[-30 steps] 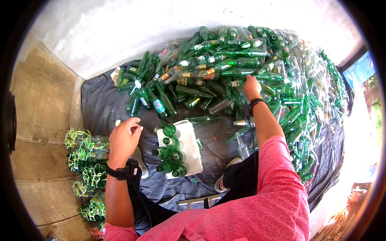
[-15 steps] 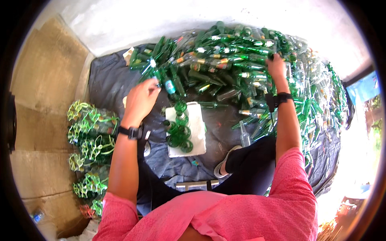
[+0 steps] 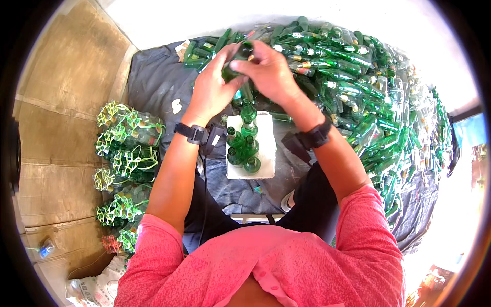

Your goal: The person sits on a tarp and sorts green glass bottles from a large pile, placing them into a white styrofoam crate. They then use an orange rope to tie the bottles together inside the crate.

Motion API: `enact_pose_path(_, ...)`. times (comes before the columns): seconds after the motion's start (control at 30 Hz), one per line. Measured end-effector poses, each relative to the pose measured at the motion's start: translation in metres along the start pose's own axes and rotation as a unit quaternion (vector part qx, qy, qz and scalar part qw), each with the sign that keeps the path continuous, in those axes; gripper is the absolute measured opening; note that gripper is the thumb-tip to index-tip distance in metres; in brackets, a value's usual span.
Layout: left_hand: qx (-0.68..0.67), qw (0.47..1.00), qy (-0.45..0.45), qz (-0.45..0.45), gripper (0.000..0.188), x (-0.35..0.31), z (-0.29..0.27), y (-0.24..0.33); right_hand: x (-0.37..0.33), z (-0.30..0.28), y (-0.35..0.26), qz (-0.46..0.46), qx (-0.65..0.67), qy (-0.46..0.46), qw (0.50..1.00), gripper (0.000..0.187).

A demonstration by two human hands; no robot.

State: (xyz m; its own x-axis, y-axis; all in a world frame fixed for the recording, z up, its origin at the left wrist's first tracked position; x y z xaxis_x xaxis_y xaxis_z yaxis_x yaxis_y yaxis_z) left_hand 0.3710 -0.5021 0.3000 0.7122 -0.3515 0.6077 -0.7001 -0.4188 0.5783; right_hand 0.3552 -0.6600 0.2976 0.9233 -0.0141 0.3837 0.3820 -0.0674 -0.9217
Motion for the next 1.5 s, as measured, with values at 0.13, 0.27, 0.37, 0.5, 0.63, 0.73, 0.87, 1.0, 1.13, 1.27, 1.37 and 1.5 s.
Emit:
enact_pose_path(0.13,-0.018,0.987,-0.072,-0.141,0.062,-0.008,-0.007,-0.025,0.006,0.028,0.033,0.004,-0.039,-0.027,0.999,0.034)
enact_pose_path(0.27,-0.001,0.948,-0.125,-0.294,0.054,-0.014,-0.002,-0.038,0.014,0.01,0.043,-0.013,-0.152,-0.061,0.986,0.04)
enact_pose_path(0.37,0.008,0.962,-0.094,-0.255,0.044,-0.025,0.012,-0.079,0.009,-0.017,0.025,0.088,-0.084,-0.055,0.991,0.028)
enact_pose_path(0.5,0.005,0.949,-0.126,-0.289,0.037,-0.041,0.037,-0.117,-0.017,-0.05,0.016,0.148,-0.062,-0.02,0.987,0.02)
enact_pose_path(0.63,0.035,0.932,-0.177,-0.315,0.035,-0.056,0.058,-0.142,-0.036,-0.085,0.056,0.209,-0.119,-0.008,0.971,0.021)
enact_pose_path(0.73,0.021,0.914,-0.198,-0.354,0.031,-0.066,0.064,-0.151,-0.04,-0.112,0.073,0.212,-0.182,-0.003,0.96,0.022)
enact_pose_path(0.87,0.027,0.912,-0.196,-0.36,0.032,-0.074,0.067,-0.154,-0.04,-0.123,0.074,0.174,-0.228,-0.016,0.958,0.022)
enact_pose_path(1.0,0.052,0.905,-0.22,-0.361,0.036,-0.077,0.068,-0.15,-0.043,-0.123,0.071,0.156,-0.245,-0.04,0.956,0.021)
enact_pose_path(1.13,0.055,0.902,-0.22,-0.367,0.037,-0.082,0.069,-0.151,-0.043,-0.121,0.071,0.145,-0.265,-0.056,0.952,0.021)
enact_pose_path(1.27,0.069,0.901,-0.227,-0.363,0.037,-0.082,0.071,-0.151,-0.043,-0.124,0.072,0.151,-0.272,-0.051,0.949,0.021)
enact_pose_path(1.37,0.103,0.905,-0.214,-0.352,0.037,-0.085,0.074,-0.158,-0.043,-0.12,0.071,0.145,-0.279,-0.06,0.947,0.021)
enact_pose_path(1.5,0.112,0.902,-0.225,-0.352,0.036,-0.087,0.079,-0.162,-0.045,-0.117,0.069,0.154,-0.278,-0.065,0.946,0.02)
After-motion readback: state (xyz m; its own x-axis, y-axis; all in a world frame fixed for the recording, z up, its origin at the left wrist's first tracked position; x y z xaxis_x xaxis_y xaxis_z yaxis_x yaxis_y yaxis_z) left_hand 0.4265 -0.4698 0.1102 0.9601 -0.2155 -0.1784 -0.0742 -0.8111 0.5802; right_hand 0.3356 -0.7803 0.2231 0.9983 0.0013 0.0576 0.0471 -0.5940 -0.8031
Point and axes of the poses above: each hand's wrist, its own x-axis towards the middle knuckle, its own z-axis out of the palm, y = z × x, the point moved 3 cm from there along x, towards the middle knuckle, and after that the axes turned 3 degrees about -z, right-handed, at the moved point
